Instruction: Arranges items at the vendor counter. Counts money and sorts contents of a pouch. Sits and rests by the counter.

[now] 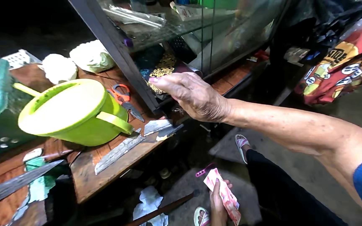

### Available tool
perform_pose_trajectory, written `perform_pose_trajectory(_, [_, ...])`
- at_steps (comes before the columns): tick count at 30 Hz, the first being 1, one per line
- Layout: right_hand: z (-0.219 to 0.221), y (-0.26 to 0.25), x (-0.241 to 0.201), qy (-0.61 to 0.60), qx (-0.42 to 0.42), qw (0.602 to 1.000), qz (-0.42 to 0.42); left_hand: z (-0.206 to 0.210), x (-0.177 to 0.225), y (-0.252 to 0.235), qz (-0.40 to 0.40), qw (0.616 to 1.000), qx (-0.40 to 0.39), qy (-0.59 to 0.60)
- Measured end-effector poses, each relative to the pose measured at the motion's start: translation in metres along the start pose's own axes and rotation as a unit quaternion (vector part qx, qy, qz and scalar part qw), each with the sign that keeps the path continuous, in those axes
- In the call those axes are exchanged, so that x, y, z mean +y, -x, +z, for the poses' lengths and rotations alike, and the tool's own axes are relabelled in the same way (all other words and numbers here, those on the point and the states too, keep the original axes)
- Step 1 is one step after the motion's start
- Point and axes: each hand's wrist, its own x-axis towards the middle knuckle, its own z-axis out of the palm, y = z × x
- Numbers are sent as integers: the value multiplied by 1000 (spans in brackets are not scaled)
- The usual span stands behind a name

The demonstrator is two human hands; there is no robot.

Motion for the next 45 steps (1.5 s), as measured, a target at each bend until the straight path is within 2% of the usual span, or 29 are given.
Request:
perform_pose_trajectory(2, [-1, 0, 1, -9, 2, 1000, 9, 0, -1, 0, 2, 1000, -4, -2])
perform_pose_trajectory(4, [0, 0, 5, 46, -14, 998, 49, 0, -1, 0, 6, 1000, -6, -3])
perform_pose_trajectory(6, [-1, -3, 10, 97, -76, 981, 149, 0, -1, 1, 7, 1000, -1, -4])
perform_pose_trajectory(8, [-7, -10, 17, 80, -160, 941, 287, 0, -1, 1, 11, 1000, 0, -9])
perform_pose_trajectory(10, [-10, -15, 26, 24, -141, 926, 349, -1, -1, 0, 13, 1000, -1, -9])
perform_pose_trajectory(14, [-17, -7, 32, -27, 16, 967, 252, 0, -1, 0, 13, 1000, 2, -17])
perform_pose_trajectory(20, [-42, 15, 28, 22, 45, 990, 129, -1, -1, -1, 20, 1000, -5, -10])
perform_pose_trajectory(26, [-86, 45, 7, 44, 36, 995, 88, 1, 0, 2, 14, 1000, 7, -7])
perform_pose_trajectory(34, [-153, 99, -54, 36, 28, 993, 109, 1, 2, 5, 5, 999, 37, -18])
perform_pose_trajectory(42, [-208, 186, -127, 77, 18, 973, 215, 7, 2, 13, 10, 997, 69, -43])
perform_pose_trajectory(45, [-221, 203, -148, 86, 49, 964, 246, 3, -1, 13, 29, 996, 62, -55])
